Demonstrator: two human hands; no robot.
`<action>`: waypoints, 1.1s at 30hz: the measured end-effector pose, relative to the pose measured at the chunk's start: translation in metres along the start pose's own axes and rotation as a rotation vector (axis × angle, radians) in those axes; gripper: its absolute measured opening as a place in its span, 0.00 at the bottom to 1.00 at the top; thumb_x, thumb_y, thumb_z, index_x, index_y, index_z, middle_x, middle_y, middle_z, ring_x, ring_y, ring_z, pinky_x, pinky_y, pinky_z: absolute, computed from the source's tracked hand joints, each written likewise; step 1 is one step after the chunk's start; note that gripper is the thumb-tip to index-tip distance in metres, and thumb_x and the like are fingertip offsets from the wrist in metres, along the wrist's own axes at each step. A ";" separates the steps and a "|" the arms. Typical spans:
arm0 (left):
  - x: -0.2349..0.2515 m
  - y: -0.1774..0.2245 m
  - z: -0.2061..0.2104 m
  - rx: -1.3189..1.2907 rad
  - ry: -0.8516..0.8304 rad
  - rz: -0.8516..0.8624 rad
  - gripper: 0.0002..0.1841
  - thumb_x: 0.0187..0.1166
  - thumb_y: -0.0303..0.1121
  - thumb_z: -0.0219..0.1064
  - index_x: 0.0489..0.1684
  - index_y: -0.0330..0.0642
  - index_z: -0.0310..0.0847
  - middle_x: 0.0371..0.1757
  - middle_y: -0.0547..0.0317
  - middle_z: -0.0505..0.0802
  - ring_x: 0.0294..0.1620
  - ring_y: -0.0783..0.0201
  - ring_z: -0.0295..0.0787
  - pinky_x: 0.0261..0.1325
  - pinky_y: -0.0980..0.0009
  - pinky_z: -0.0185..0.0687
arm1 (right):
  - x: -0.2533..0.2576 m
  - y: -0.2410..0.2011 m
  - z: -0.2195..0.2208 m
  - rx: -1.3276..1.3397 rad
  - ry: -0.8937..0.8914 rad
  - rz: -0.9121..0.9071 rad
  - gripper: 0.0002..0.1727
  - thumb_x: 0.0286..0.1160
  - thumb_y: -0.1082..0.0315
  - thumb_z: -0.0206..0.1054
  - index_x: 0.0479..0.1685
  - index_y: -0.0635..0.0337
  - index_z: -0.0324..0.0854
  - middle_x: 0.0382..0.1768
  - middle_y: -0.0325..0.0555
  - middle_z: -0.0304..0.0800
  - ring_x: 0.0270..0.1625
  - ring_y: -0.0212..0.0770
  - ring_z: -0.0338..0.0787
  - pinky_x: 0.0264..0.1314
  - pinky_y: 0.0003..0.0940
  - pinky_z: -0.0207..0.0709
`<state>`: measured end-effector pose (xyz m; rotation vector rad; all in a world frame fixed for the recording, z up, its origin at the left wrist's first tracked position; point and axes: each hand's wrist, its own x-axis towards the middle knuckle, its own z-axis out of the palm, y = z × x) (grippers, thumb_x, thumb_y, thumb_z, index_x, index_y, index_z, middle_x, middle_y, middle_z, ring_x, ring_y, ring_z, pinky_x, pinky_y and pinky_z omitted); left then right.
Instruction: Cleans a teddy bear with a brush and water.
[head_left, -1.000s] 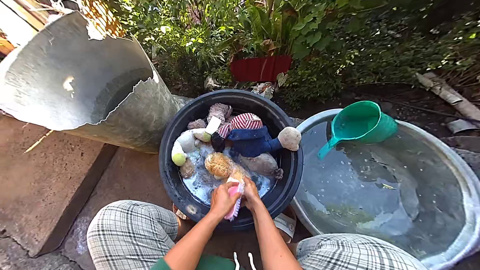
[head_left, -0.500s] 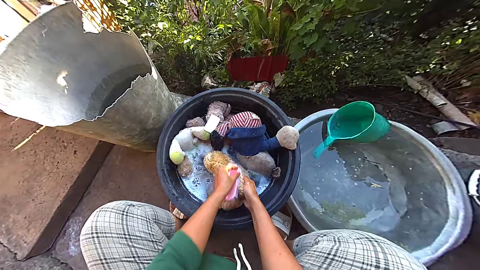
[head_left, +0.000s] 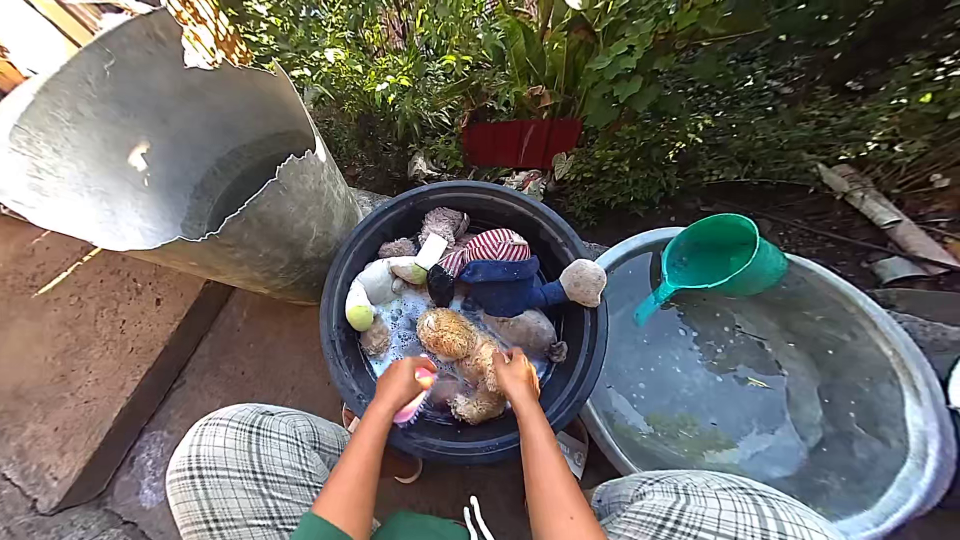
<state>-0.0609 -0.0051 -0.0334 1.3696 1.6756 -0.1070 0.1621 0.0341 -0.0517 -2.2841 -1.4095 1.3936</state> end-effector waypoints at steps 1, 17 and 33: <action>-0.003 -0.002 -0.013 -0.020 0.041 -0.033 0.18 0.81 0.37 0.70 0.68 0.48 0.87 0.67 0.42 0.91 0.71 0.39 0.86 0.72 0.32 0.75 | -0.004 -0.007 -0.004 -0.078 0.049 -0.061 0.25 0.83 0.59 0.62 0.74 0.61 0.76 0.74 0.67 0.75 0.76 0.65 0.77 0.74 0.62 0.70; 0.022 -0.009 -0.021 -0.232 0.293 -0.278 0.52 0.73 0.33 0.75 0.98 0.56 0.39 0.72 0.38 0.86 0.72 0.37 0.84 0.73 0.38 0.76 | 0.021 -0.057 0.046 -0.545 -0.112 -0.428 0.41 0.54 0.68 0.77 0.80 0.49 0.75 0.77 0.53 0.77 0.82 0.60 0.72 0.71 0.70 0.67; 0.055 -0.004 0.024 -0.202 0.301 -0.324 0.43 0.77 0.39 0.71 0.95 0.55 0.52 0.69 0.36 0.89 0.70 0.34 0.85 0.70 0.34 0.77 | -0.014 0.019 -0.003 0.823 0.157 -0.290 0.44 0.65 0.80 0.75 0.84 0.72 0.57 0.72 0.61 0.78 0.68 0.38 0.84 0.71 0.31 0.80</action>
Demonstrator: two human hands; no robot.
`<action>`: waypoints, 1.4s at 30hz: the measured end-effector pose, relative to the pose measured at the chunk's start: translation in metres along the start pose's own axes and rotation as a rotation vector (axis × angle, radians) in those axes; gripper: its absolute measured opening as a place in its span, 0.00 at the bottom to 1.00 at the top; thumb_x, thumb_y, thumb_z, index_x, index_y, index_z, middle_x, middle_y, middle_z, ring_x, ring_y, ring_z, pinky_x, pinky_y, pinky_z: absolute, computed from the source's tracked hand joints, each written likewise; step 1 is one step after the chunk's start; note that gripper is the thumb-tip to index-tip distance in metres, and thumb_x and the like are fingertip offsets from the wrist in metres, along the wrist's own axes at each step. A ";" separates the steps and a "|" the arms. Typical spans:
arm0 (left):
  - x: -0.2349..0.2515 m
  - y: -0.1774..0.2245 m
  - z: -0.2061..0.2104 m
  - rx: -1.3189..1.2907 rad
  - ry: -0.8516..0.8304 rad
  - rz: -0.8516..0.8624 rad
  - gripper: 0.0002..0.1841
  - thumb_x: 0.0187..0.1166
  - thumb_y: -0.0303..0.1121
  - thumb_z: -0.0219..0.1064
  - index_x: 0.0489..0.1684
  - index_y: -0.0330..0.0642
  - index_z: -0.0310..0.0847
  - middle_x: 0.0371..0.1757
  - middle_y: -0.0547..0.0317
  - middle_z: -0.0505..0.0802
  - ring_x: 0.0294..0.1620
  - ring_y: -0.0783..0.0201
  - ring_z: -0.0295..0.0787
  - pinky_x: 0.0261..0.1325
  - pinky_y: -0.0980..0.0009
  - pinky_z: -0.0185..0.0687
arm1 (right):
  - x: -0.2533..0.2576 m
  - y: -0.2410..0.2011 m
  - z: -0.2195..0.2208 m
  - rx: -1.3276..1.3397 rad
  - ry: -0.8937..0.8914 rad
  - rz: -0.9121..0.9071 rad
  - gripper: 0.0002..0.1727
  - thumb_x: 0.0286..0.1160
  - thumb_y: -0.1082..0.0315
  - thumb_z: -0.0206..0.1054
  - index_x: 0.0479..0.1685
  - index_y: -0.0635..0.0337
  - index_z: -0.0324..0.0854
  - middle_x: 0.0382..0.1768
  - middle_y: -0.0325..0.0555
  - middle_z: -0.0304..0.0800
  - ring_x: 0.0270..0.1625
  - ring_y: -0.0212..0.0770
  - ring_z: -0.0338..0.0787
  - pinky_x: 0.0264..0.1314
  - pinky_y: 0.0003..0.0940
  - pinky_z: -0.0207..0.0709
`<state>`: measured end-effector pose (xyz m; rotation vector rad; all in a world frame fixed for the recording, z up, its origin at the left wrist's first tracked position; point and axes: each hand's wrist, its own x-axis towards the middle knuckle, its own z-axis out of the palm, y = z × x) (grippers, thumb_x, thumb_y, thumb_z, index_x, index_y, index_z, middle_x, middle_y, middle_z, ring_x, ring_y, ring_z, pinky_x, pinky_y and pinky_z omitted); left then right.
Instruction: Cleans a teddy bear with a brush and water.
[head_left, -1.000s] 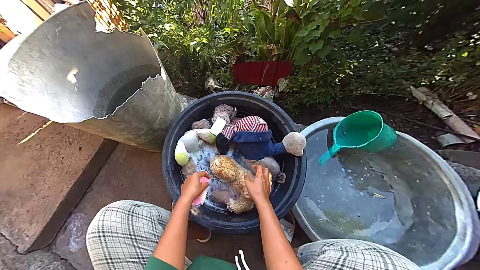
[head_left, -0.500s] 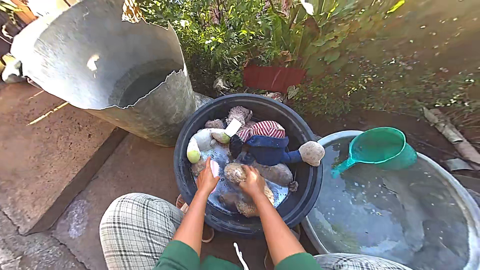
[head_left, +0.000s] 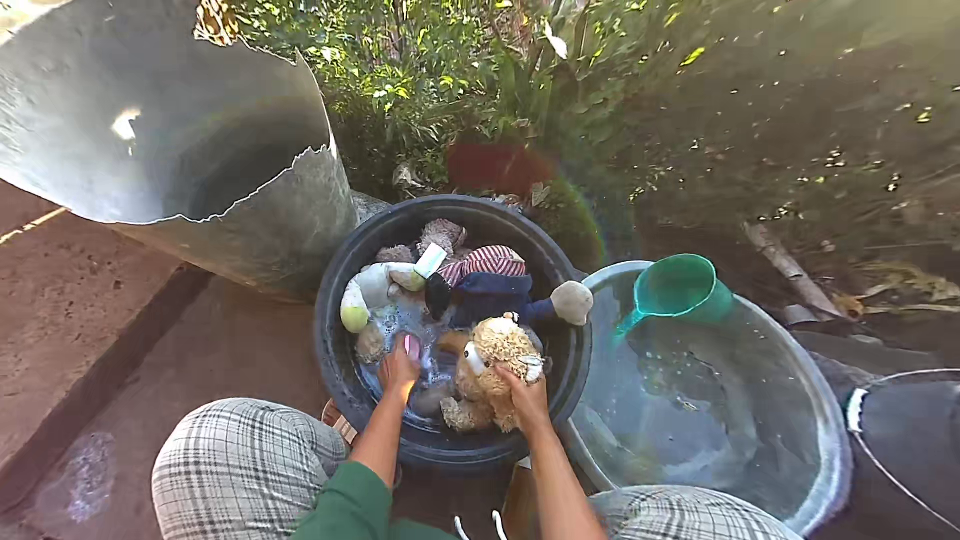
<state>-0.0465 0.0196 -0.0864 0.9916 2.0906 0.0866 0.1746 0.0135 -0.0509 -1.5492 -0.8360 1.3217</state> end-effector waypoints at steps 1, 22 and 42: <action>-0.015 0.009 -0.006 -0.094 0.060 0.028 0.43 0.78 0.41 0.73 0.95 0.52 0.53 0.68 0.35 0.89 0.69 0.34 0.86 0.69 0.34 0.77 | 0.002 0.006 0.002 -0.001 0.026 -0.010 0.41 0.67 0.77 0.76 0.82 0.75 0.59 0.70 0.61 0.79 0.68 0.38 0.84 0.71 0.31 0.79; -0.092 0.085 0.021 -0.476 0.159 0.364 0.38 0.78 0.40 0.74 0.87 0.36 0.66 0.66 0.36 0.91 0.66 0.41 0.90 0.73 0.42 0.80 | 0.004 0.000 0.022 0.266 0.218 0.090 0.18 0.74 0.75 0.72 0.59 0.74 0.77 0.45 0.52 0.91 0.46 0.35 0.92 0.53 0.33 0.88; -0.087 0.069 0.032 -0.770 0.052 0.234 0.39 0.76 0.36 0.76 0.86 0.30 0.64 0.66 0.33 0.89 0.66 0.45 0.90 0.74 0.46 0.81 | 0.006 -0.006 0.011 0.404 0.128 0.086 0.18 0.79 0.76 0.63 0.65 0.70 0.71 0.45 0.52 0.90 0.44 0.38 0.93 0.49 0.36 0.91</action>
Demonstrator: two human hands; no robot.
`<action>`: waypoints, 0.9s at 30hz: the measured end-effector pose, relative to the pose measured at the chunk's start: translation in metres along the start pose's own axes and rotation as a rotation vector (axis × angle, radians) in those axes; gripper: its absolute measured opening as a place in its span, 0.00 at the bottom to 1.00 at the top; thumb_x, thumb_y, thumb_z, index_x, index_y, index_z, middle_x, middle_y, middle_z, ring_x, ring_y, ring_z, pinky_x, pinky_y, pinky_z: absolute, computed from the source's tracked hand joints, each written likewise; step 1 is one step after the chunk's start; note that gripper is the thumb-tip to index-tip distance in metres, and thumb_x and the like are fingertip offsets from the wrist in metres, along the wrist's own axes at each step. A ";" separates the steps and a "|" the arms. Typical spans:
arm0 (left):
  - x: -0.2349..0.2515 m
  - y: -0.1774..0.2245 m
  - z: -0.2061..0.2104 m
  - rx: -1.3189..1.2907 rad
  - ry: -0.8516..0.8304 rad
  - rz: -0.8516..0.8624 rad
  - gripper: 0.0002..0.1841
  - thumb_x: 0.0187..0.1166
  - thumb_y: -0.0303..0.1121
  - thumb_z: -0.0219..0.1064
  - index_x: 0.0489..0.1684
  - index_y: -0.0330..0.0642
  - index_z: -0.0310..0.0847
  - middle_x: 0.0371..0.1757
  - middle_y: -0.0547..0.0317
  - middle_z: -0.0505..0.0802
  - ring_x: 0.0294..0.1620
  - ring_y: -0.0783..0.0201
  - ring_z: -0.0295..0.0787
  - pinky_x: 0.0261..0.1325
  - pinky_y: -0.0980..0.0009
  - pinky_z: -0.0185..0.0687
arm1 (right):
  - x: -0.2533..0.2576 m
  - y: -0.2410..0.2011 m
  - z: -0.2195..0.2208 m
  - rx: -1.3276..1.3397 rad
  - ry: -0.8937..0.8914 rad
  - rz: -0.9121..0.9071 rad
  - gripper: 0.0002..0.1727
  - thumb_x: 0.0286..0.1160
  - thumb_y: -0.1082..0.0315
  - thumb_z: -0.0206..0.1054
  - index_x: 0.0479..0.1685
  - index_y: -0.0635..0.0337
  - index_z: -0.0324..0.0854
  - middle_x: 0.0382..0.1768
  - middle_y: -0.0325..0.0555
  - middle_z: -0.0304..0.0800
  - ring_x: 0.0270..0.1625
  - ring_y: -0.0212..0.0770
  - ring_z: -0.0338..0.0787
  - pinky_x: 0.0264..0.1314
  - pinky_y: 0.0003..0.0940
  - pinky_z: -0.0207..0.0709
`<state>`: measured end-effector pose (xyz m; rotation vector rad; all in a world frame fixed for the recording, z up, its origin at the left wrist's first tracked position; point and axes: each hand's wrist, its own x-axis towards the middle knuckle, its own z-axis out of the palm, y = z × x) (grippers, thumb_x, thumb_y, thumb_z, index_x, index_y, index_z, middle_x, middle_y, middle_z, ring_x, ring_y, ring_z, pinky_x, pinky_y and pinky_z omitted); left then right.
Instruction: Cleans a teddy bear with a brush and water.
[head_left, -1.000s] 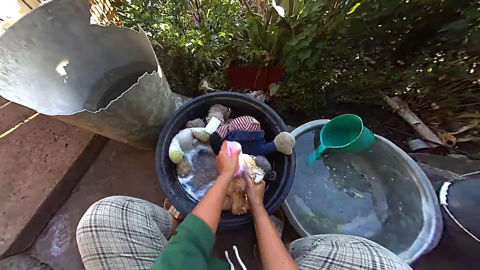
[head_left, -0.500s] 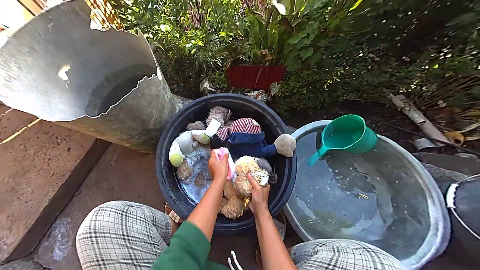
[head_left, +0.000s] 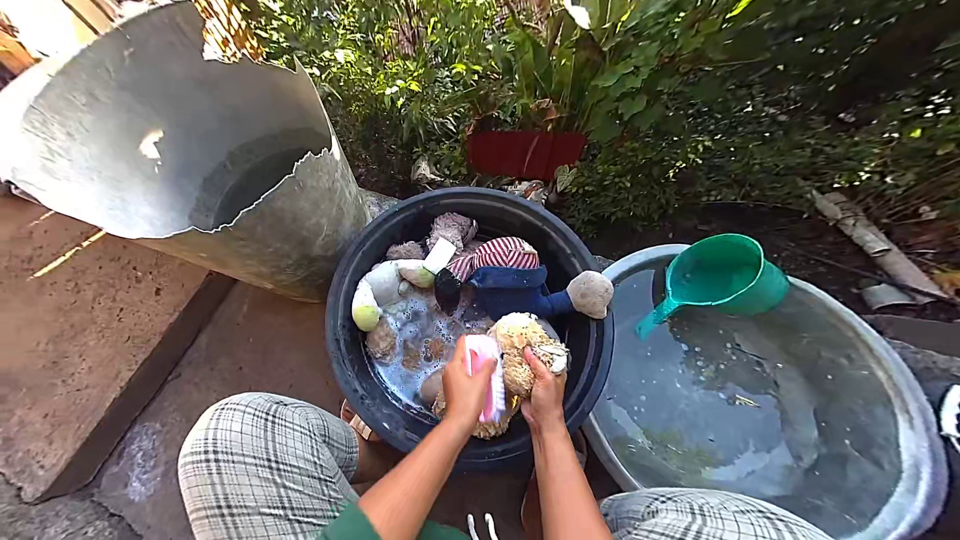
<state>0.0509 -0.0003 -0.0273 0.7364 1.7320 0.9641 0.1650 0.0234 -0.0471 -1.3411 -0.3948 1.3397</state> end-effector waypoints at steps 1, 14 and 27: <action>-0.007 -0.004 -0.001 0.000 -0.002 -0.009 0.39 0.75 0.36 0.77 0.86 0.30 0.64 0.66 0.33 0.89 0.66 0.45 0.89 0.74 0.47 0.81 | 0.001 0.001 0.001 0.002 0.009 0.004 0.18 0.79 0.76 0.63 0.66 0.70 0.71 0.45 0.52 0.90 0.45 0.38 0.93 0.49 0.36 0.91; 0.091 -0.011 -0.071 -0.119 0.257 0.062 0.39 0.73 0.31 0.79 0.85 0.37 0.63 0.68 0.29 0.85 0.62 0.40 0.88 0.65 0.43 0.84 | 0.007 -0.030 -0.020 -0.312 -0.411 -0.108 0.31 0.46 0.84 0.73 0.61 0.72 0.77 0.54 0.45 0.88 0.56 0.30 0.89 0.60 0.27 0.86; 0.079 -0.048 -0.048 0.802 -0.121 -0.293 0.47 0.80 0.41 0.71 0.98 0.57 0.40 0.69 0.38 0.89 0.71 0.37 0.86 0.71 0.36 0.77 | 0.030 -0.055 -0.024 -1.516 -0.414 0.044 0.36 0.60 0.54 0.83 0.61 0.76 0.79 0.76 0.70 0.73 0.78 0.63 0.75 0.81 0.58 0.65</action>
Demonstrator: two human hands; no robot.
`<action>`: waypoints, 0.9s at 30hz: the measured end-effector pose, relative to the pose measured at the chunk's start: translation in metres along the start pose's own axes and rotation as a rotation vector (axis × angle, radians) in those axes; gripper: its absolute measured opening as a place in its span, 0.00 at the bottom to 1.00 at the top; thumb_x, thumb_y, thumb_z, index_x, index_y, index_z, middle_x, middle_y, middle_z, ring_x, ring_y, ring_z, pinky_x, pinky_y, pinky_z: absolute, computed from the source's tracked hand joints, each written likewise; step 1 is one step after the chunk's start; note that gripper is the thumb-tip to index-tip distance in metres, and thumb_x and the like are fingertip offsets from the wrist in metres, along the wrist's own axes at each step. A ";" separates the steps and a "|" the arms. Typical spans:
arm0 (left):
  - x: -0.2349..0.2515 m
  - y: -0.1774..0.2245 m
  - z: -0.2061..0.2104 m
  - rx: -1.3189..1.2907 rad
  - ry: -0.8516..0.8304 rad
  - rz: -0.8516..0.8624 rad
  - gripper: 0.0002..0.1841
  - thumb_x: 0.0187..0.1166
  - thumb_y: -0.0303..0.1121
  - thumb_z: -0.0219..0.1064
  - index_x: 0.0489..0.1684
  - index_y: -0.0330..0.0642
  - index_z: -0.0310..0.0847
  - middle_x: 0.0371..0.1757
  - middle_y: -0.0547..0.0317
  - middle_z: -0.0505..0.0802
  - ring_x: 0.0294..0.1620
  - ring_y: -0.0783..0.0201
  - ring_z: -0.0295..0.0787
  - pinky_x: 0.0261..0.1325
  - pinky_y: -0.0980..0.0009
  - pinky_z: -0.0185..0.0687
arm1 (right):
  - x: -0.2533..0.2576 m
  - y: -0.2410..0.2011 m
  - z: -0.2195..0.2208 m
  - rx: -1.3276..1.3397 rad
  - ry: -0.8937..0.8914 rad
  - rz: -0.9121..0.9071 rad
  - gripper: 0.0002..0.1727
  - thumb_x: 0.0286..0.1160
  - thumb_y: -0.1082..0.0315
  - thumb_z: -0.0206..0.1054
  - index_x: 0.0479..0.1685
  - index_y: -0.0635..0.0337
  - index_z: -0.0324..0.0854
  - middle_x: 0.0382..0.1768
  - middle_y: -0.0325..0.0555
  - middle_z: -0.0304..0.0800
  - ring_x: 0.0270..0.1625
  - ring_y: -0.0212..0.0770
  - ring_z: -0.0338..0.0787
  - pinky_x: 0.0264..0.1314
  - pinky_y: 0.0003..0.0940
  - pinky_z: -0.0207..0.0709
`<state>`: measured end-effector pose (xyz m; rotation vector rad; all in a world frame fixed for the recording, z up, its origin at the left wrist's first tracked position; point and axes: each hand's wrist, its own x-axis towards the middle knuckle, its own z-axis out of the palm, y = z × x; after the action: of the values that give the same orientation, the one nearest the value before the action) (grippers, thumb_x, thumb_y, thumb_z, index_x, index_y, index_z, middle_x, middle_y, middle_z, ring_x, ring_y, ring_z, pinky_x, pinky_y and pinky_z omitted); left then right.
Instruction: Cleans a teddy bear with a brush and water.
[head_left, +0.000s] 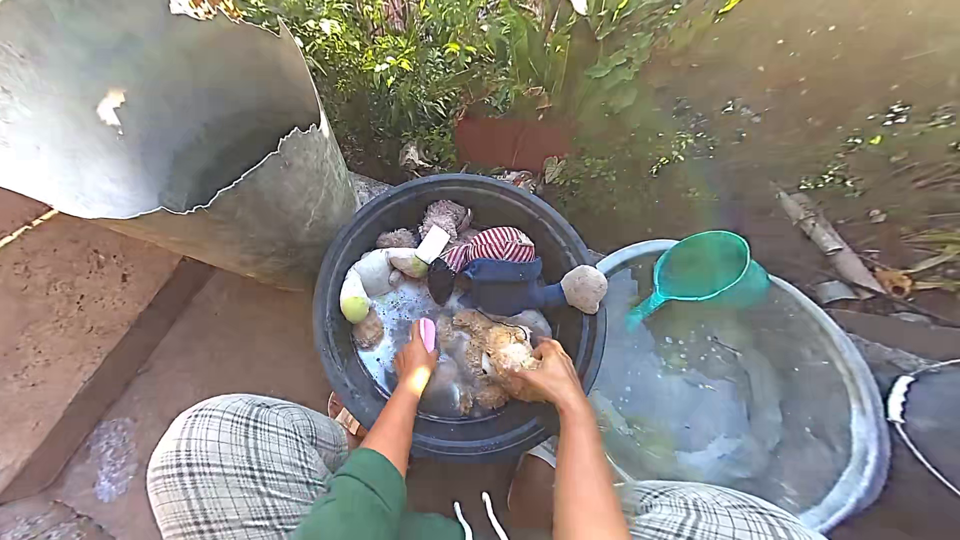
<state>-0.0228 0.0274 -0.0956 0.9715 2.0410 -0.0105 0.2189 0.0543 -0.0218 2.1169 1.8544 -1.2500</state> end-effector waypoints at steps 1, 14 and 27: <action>0.002 -0.006 0.004 0.007 -0.015 -0.013 0.48 0.80 0.42 0.70 0.98 0.59 0.39 0.70 0.39 0.88 0.71 0.37 0.85 0.71 0.36 0.77 | 0.002 -0.001 0.008 0.042 0.063 0.002 0.36 0.58 0.56 0.85 0.60 0.76 0.78 0.68 0.71 0.79 0.73 0.63 0.79 0.76 0.58 0.68; -0.021 0.005 -0.010 -0.165 0.170 0.044 0.47 0.76 0.42 0.74 0.96 0.53 0.48 0.67 0.37 0.90 0.68 0.37 0.87 0.70 0.36 0.77 | 0.015 -0.005 0.070 0.244 0.217 -0.013 0.29 0.84 0.48 0.62 0.79 0.51 0.77 0.77 0.66 0.72 0.75 0.64 0.76 0.73 0.63 0.70; -0.064 0.064 0.011 -0.326 0.179 0.248 0.36 0.82 0.43 0.70 0.90 0.47 0.64 0.68 0.38 0.90 0.68 0.38 0.87 0.73 0.38 0.77 | 0.024 -0.011 0.107 1.061 0.186 -0.193 0.11 0.82 0.79 0.58 0.50 0.75 0.86 0.45 0.53 0.92 0.47 0.31 0.88 0.57 0.29 0.82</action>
<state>0.0470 0.0278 -0.0368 1.0363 1.9849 0.5421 0.1527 0.0198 -0.1030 2.5497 1.6418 -2.5892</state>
